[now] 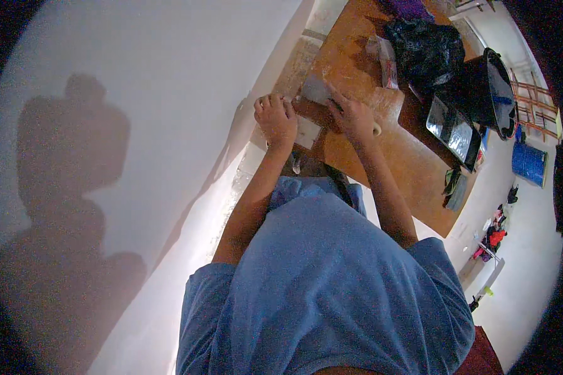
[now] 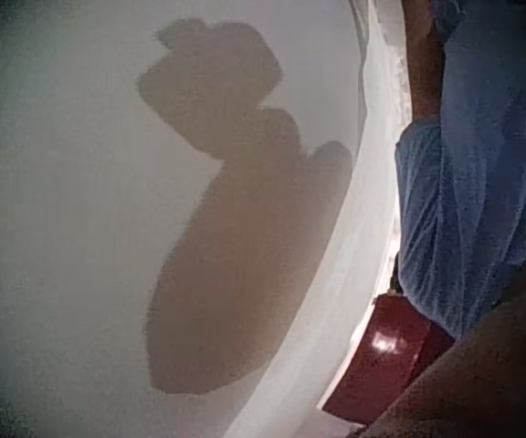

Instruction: Patching a hole in a wall with putty using a putty knife.

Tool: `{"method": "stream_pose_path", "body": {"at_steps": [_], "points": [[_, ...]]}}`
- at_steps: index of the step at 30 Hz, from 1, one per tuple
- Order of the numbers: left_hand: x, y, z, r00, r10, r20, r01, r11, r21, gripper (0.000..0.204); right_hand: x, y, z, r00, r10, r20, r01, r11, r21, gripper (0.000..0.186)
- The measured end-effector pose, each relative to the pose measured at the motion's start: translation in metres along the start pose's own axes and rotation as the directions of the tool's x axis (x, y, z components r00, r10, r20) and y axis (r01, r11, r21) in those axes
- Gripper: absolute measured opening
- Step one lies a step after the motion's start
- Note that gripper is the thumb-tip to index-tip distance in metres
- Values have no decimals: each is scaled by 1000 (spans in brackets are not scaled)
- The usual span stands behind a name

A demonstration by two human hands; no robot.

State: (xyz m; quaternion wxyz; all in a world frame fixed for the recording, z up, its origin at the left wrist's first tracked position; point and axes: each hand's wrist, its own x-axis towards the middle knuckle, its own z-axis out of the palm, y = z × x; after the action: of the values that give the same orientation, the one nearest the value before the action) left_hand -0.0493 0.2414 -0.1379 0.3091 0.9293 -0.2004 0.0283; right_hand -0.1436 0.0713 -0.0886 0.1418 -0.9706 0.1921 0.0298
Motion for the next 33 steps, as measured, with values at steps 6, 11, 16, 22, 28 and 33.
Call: {"method": "stream_pose_path", "body": {"at_steps": [6,11,16,22,28,33], "points": [[0,-3,0,1000,-2,-17,3,999,38,20,1,-15,-16,1000,4,26,-4,999,-35,46],[0,-1,2,1000,15,-23,-14,999,43,21,1,-7,-14,996,-39,79,42,998,-44,46],[-1,0,0,1000,-6,20,5,999,42,22,0,-5,-14,996,-91,7,91,996,-20,47],[0,-3,4,1000,-10,7,9,998,62,23,0,-13,-23,998,-58,9,58,996,64,48],[0,-1,0,1000,-24,-5,25,999,31,23,0,-22,-29,987,-88,-134,108,983,149,48],[0,0,3,1000,-8,-7,8,999,48,23,3,-5,-18,998,-52,-34,55,995,80,47]]}}
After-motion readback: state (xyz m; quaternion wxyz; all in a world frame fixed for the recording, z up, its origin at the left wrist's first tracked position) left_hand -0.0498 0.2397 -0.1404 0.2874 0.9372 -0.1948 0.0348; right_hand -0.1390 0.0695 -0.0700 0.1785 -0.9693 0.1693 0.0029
